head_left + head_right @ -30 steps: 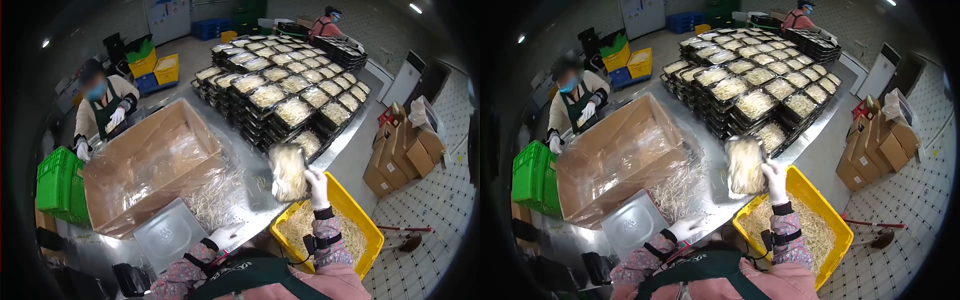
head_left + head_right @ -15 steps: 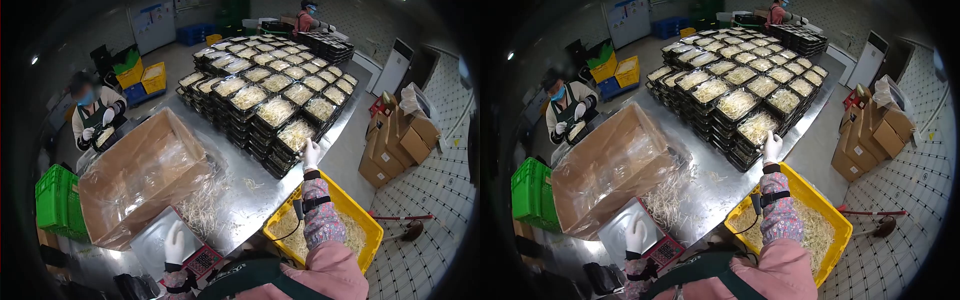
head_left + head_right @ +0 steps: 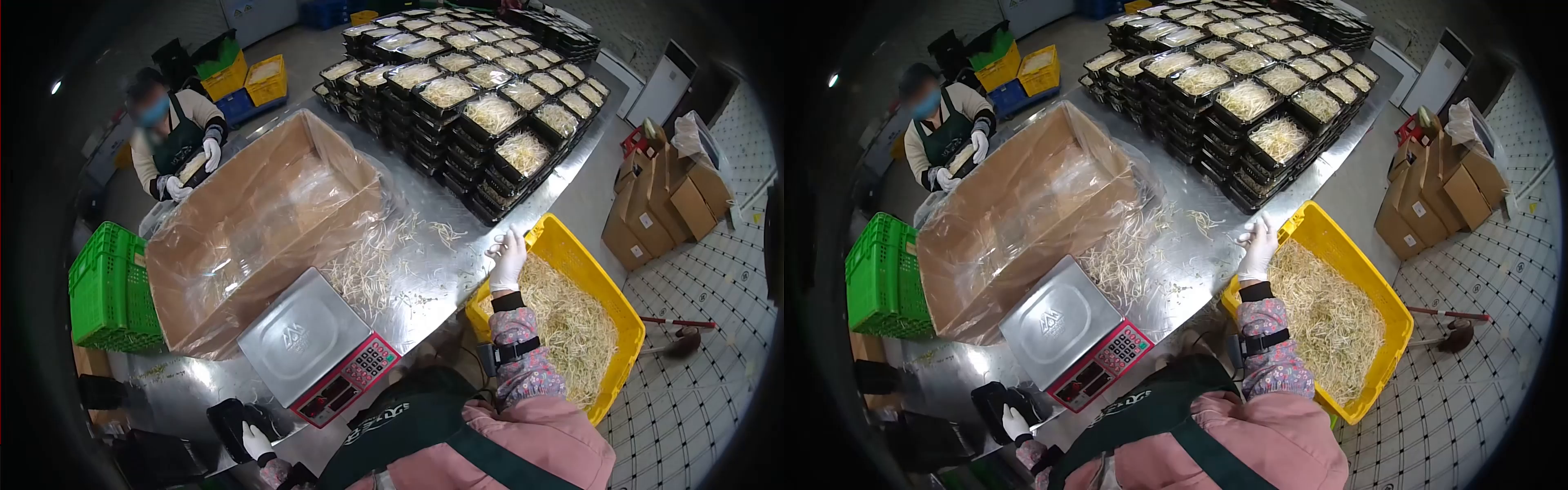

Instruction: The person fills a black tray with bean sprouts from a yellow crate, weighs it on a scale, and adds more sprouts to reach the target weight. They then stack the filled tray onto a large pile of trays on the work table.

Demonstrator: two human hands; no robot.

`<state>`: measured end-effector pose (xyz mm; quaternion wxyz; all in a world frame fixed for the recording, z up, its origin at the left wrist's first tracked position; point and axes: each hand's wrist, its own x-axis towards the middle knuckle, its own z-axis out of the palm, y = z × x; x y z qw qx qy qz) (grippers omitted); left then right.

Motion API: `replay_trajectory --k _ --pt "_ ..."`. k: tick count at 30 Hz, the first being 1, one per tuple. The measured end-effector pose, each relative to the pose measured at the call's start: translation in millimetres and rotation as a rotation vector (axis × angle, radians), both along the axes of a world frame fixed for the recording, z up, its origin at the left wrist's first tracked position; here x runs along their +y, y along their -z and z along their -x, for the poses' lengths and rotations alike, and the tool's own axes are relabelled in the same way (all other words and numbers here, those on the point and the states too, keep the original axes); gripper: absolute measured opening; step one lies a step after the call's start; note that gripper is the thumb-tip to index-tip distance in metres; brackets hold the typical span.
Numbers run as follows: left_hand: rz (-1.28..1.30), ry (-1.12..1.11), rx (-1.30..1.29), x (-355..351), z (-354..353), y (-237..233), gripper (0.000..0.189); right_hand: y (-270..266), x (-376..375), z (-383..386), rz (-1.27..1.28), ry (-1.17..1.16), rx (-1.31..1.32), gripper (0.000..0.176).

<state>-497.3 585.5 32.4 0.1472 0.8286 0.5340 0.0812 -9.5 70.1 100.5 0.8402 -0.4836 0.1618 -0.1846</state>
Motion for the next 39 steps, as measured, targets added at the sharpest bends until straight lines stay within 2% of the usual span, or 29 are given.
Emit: replay_trajectory --k 3,5,6,9,11,13,15,17,19,21,23,25,29,30,31,33,34,35,37,39 --pt "0.016 -0.071 0.021 12.1 4.4 3.0 0.038 -1.9 24.2 26.8 0.053 -0.085 0.014 0.030" --pt "-0.169 -0.043 -0.075 27.1 16.6 4.2 0.026 -3.6 28.9 45.7 0.165 -0.146 0.025 0.028" --pt "-0.123 -0.074 -0.026 38.3 21.3 1.1 0.023 -7.2 29.5 58.7 0.204 -0.172 0.053 0.026" --pt "-0.101 -0.166 0.020 35.2 4.5 -43.4 0.031 8.7 24.6 82.7 0.215 -0.201 0.007 0.025" --pt "-0.201 -0.140 -0.152 64.4 4.0 -40.1 0.031 13.6 18.0 99.6 0.183 -0.207 0.055 0.024" --pt "-0.265 0.027 -0.391 90.0 -32.9 -52.1 0.035 9.8 10.4 115.1 0.192 -0.236 0.105 0.024" --pt "-0.222 0.081 -0.549 31.5 -118.6 -107.3 0.045 7.9 4.2 126.1 0.156 -0.250 0.145 0.024" --pt "-0.055 0.162 -0.528 -75.9 -201.6 -186.7 0.047 2.6 -0.8 138.2 0.147 -0.273 0.147 0.024" --pt "0.084 0.607 -0.760 -107.2 -257.5 -162.6 0.029 -6.3 -8.9 153.2 0.176 -0.336 0.113 0.024" --pt "0.277 1.031 -0.586 -183.4 -309.8 -178.9 0.025 -19.8 -22.9 171.8 0.214 -0.410 0.095 0.025" --pt "0.277 1.348 -0.566 -241.0 -351.5 -154.0 0.023 -24.2 -48.6 192.1 0.275 -0.481 0.122 0.026" --pt "0.261 1.494 -0.383 -286.4 -388.3 -129.9 0.021 -42.4 -87.9 217.0 0.361 -0.441 0.144 0.026" --pt "0.069 1.522 -0.230 -307.5 -461.6 -25.4 0.022 -47.1 -203.9 278.2 0.436 0.032 0.244 0.025" --pt "0.003 1.509 -0.152 -307.3 -472.6 -13.7 0.021 -46.3 -236.6 296.6 0.409 0.144 0.280 0.024" --pt "0.033 1.446 0.059 -301.1 -485.1 -1.1 0.031 -41.7 -269.1 316.6 0.472 0.252 0.311 0.024" --pt "-0.108 1.433 0.175 -305.9 -492.8 -2.0 0.050 -37.9 -324.2 351.5 0.487 0.426 0.409 0.025" --pt "-0.310 1.440 0.153 -324.7 -487.0 -19.8 0.069 -38.1 -345.3 364.3 0.503 0.470 0.445 0.026" --pt "-0.325 1.460 0.065 -347.8 -483.9 -43.2 0.072 -36.0 -363.3 374.7 0.519 0.517 0.487 0.026" --pt "-0.037 1.584 -0.214 -391.7 -483.4 -65.9 0.070 -30.1 -389.5 381.5 0.491 0.545 0.516 0.026" --pt "0.270 1.678 -0.268 -460.9 -463.2 -82.5 0.067 -32.4 -404.4 369.6 0.511 0.456 0.537 0.026"
